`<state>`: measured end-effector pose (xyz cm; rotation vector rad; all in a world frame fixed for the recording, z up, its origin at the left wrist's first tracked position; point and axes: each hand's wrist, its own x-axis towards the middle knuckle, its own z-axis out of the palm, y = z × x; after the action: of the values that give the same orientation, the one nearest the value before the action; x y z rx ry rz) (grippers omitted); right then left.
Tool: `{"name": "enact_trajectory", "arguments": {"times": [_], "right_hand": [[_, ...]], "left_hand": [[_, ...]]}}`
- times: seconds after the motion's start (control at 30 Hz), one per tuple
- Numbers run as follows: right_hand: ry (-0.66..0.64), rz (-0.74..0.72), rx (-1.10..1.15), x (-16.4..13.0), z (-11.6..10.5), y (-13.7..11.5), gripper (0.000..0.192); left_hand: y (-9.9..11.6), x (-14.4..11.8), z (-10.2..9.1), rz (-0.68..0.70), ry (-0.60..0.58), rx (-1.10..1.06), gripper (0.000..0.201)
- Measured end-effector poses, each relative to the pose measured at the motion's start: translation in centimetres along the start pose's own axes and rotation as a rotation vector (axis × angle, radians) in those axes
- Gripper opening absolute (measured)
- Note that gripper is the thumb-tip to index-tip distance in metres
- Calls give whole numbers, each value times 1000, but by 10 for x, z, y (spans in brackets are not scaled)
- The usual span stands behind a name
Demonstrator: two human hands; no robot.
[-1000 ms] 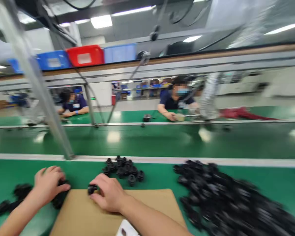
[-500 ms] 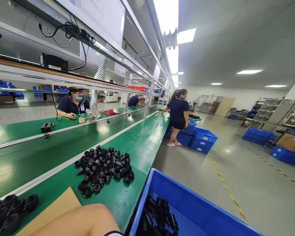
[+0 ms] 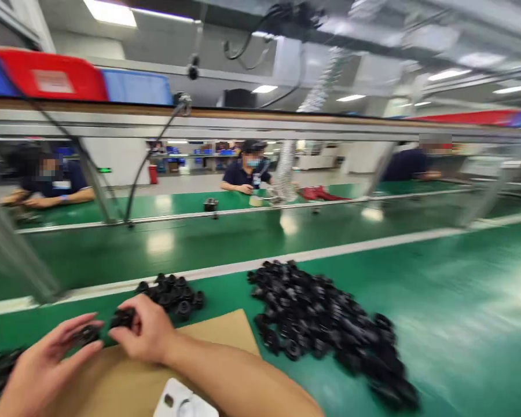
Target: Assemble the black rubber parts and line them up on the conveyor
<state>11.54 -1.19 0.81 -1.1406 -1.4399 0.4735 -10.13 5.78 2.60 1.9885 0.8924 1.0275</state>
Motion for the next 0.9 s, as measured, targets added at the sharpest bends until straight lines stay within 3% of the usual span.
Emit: {"name": "enact_trajectory", "arguments": {"times": [0.17,0.4,0.6,0.73,0.9], "right_hand": [[-74,-94,57,-2,-9,-6,27],[-155,-197,3,-2,-7,-5,27],[-174,-219,-3,-3,-10,-6,28],[-202,-263,-38,-3,-9,-6,29],[-193,-321,-88,0,-1,-8,28]], "left_hand": [[9,0,8,-84,-49,-201,55],[8,-5,14,87,-90,-245,48],[18,-6,13,144,-161,-291,39],[17,-4,17,140,-142,-297,37],[4,-13,1,56,-76,-233,43]]}}
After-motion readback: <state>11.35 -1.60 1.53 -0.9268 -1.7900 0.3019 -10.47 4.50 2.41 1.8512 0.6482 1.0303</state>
